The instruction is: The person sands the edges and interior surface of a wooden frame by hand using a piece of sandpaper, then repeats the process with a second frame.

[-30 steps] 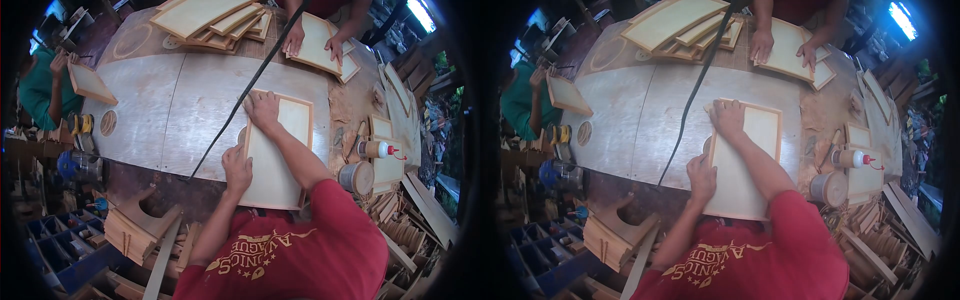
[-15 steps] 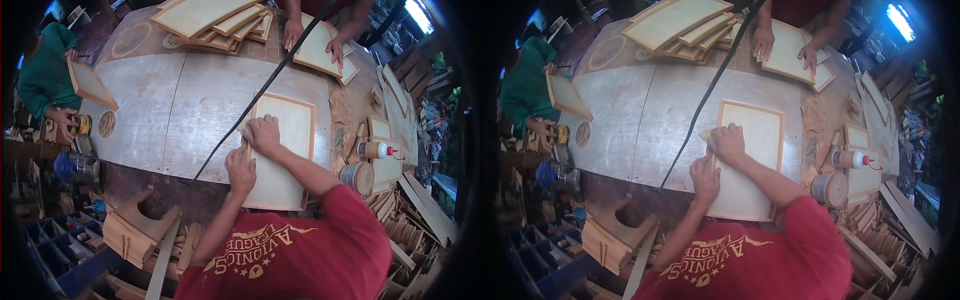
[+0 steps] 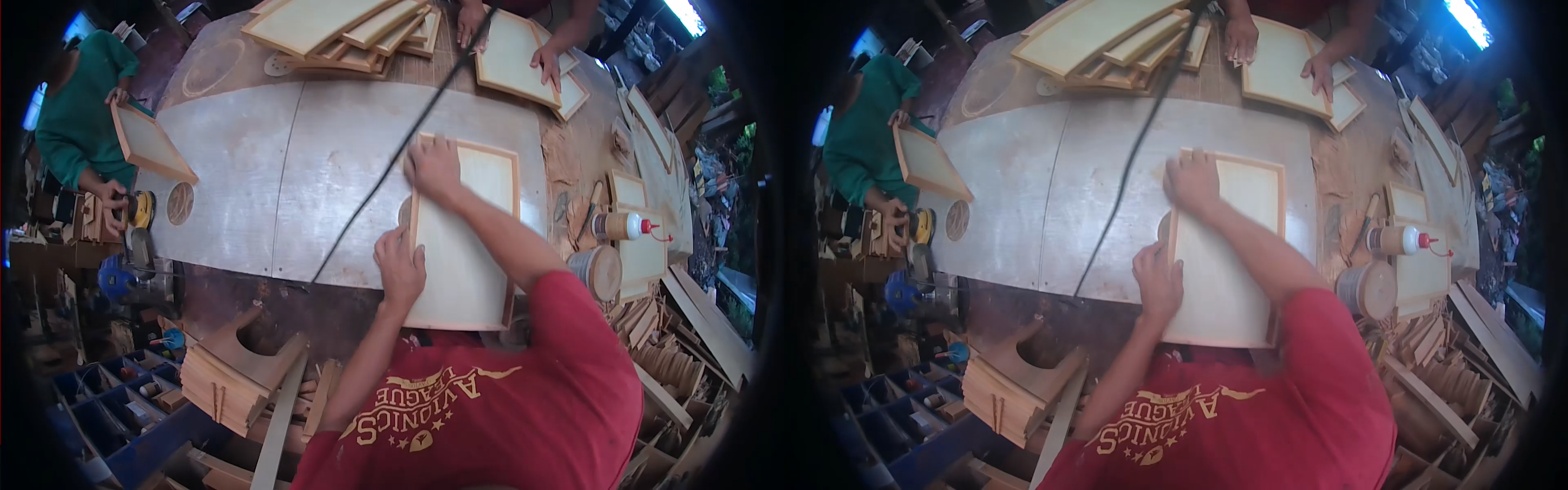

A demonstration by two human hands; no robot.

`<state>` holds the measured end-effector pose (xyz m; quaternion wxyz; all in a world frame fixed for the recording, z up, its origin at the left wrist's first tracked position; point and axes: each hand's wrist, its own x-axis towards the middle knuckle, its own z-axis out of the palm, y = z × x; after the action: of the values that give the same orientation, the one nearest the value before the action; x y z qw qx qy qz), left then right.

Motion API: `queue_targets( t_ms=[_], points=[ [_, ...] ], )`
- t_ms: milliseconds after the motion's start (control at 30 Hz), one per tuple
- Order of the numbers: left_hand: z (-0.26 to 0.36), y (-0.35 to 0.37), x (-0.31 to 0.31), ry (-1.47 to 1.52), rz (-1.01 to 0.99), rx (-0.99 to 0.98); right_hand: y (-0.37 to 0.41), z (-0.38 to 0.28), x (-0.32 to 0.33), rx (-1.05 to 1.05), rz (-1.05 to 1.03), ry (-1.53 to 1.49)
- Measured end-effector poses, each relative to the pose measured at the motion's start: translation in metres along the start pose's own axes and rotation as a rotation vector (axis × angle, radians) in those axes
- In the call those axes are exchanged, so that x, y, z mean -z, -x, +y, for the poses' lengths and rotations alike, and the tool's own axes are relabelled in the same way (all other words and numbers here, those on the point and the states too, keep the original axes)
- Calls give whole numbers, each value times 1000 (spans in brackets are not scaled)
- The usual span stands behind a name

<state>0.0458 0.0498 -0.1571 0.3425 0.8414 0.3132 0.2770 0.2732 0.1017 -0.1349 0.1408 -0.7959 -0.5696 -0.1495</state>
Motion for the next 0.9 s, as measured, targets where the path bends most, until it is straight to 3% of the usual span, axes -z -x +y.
queue_targets(
  t_ms=[200,400,500,533,600,633,667,700,767,833,867,900],
  points=[
    [0,8,11,144,157,-18,6,-2,4,-64,52,8],
    [25,120,72,-43,38,397,15,-4,-4,-98,136,-14],
    [10,143,52,503,-210,753,18,-12,2,-136,97,-40],
    [23,135,54,774,-210,791,25,-17,7,-151,64,-52],
    [14,138,49,857,-251,847,64,-41,21,-5,-109,-24],
    [11,139,47,905,-271,872,95,-54,17,107,6,-39],
    [13,139,46,916,-251,875,120,-69,29,137,-58,-107],
    [15,138,45,926,-227,875,135,-80,39,160,21,-228],
    [16,139,44,930,-196,868,122,-71,40,226,45,-198],
    [15,140,42,921,-184,849,86,-49,32,85,38,-102],
    [16,141,40,936,-174,857,72,-40,28,67,161,-141],
    [16,141,39,949,-163,865,77,-43,30,89,86,-124]
  ],
)
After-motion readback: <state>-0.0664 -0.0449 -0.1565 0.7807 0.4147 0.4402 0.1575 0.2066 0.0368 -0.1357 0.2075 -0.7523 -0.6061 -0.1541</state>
